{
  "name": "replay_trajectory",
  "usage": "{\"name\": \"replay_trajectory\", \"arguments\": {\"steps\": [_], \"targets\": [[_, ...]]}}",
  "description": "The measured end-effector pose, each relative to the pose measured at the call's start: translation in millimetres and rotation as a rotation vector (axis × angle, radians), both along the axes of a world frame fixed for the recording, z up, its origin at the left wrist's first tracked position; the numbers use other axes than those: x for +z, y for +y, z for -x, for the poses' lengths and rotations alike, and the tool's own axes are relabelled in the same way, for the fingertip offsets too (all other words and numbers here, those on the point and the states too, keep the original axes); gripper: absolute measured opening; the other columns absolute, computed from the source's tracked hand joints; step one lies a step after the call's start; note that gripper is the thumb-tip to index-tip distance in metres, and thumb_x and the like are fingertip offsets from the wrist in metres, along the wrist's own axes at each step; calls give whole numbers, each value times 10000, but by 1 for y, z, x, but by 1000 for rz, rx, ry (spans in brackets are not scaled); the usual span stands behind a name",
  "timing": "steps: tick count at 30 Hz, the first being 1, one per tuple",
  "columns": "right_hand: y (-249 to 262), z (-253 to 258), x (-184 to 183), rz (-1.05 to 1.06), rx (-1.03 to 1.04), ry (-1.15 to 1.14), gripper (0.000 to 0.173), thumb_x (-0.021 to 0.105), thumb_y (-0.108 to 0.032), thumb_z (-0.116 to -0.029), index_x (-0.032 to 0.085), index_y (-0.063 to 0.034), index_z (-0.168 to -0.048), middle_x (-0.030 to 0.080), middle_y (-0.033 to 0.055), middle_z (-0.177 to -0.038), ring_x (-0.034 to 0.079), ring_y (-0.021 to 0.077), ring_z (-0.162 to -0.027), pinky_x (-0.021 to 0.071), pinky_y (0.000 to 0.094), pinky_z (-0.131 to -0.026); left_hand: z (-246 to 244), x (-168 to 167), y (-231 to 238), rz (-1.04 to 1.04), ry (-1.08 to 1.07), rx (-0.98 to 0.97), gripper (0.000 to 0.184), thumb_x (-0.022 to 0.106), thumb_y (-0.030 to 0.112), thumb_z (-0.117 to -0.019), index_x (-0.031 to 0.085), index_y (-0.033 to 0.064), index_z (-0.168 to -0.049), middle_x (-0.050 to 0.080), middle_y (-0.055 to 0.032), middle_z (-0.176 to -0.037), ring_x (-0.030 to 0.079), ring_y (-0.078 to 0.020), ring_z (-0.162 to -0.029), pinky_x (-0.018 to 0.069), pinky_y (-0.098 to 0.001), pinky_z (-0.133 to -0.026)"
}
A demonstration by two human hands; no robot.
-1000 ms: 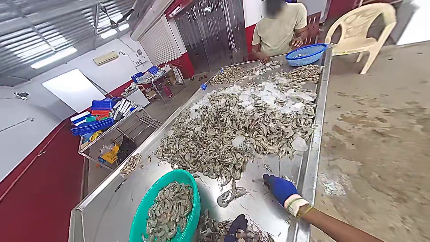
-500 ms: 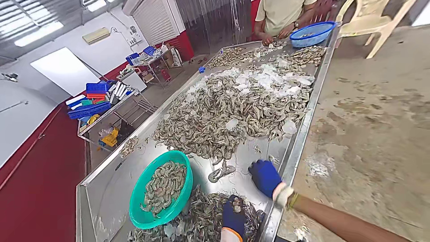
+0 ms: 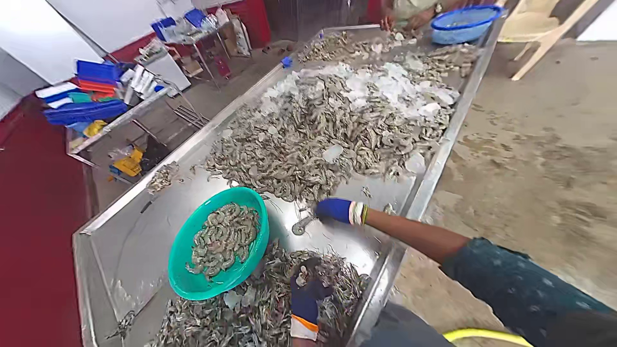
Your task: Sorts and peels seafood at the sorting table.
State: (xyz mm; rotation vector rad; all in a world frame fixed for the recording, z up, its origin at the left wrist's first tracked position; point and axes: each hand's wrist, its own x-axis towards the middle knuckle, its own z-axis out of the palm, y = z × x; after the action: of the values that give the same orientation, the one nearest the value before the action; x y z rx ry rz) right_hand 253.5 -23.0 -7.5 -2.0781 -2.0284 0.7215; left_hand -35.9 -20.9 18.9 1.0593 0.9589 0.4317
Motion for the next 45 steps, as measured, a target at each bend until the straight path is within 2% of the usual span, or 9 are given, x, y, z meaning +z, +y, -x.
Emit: {"name": "replay_trajectory", "arguments": {"steps": [2, 8, 12, 18, 22, 29, 34, 39, 45], "targets": [[-9, -22, -7, 20, -109, -36, 186, 623, -43, -976, 697, 32, -1130, 677, 258, -1162, 650, 451, -1116, 504, 647, -947, 3, -17, 3, 123, -203, 12, 262, 341, -35, -973, 541, 38, -1126, 510, 60, -547, 553, -83, -463, 592, -319, -555], [-50, -27, -23, 70, -329, -270, 411, 731, 30, -829, 725, -127, -1209, 645, 183, -1265, 581, 432, -1202, 436, 619, -1035, 1, -6, 7, 219, -20, -32, 365, 386, -39, -1055, 482, 10, -1403, 703, -105, -973, 702, -172, -687, 616, -326, -599], [-62, -10, -16, 15, -351, -137, 393, 659, 31, -917, 679, -49, -1301, 635, 227, -1312, 583, 436, -1241, 434, 598, -1074, -13, -10, 9, 222, 47, -145, 288, 267, 35, -1082, 546, 37, -1011, 489, 64, -558, 414, 16, -392, 376, -125, -385], [-80, -17, -11, 29, -303, -93, 347, 707, 42, -884, 683, -13, -1226, 654, 230, -1229, 621, 438, -1149, 478, 607, -967, -20, -19, 5, 145, 13, -325, 493, 124, 237, -1116, 466, 145, -773, 430, 100, -482, 373, 8, -356, 340, -140, -371], [-83, -26, -19, 140, -468, -129, 330, 715, -22, -897, 667, -43, -1223, 640, 216, -1257, 611, 439, -1160, 476, 624, -960, -17, -31, -6, -174, 205, -258, 210, 460, 11, -1050, 587, -100, -1175, 625, -52, -777, 582, -69, -627, 533, -233, -636], [-96, 35, 13, 162, -439, 77, 298, 576, -11, -1012, 611, 27, -1306, 638, 314, -1226, 605, 519, -1168, 460, 664, -978, -67, -40, -23, -543, 243, -367, 435, 567, -41, -953, 565, -70, -1387, 682, -195, -1245, 676, -111, -730, 572, -265, -634], [-105, 63, 44, 149, -389, 186, 181, 655, 28, -939, 653, 65, -1116, 620, 283, -1203, 581, 499, -1167, 493, 632, -949, -102, -32, -47, -603, 464, -357, 382, 634, -44, -899, 598, -105, -1274, 684, -183, -897, 650, -184, -705, 568, -363, -672], [-119, 47, 31, 199, -404, 70, 183, 723, -8, -871, 683, 69, -1032, 642, 270, -1156, 590, 488, -1141, 477, 642, -953, -121, -22, -65, -565, 496, -454, 275, 659, 42, -947, 657, -88, -1190, 702, -200, -1002, 664, -224, -906, 545, -409, -874], [-127, -7, 17, 150, -667, 8, 174, 574, -65, -968, 682, 20, -1075, 661, 278, -1157, 621, 489, -1140, 500, 656, -901, -110, -18, -54, -275, 204, -416, 142, 480, 19, -1031, 593, -58, -1070, 484, 32, -626, 456, -25, -496, 440, -193, -495]]}}
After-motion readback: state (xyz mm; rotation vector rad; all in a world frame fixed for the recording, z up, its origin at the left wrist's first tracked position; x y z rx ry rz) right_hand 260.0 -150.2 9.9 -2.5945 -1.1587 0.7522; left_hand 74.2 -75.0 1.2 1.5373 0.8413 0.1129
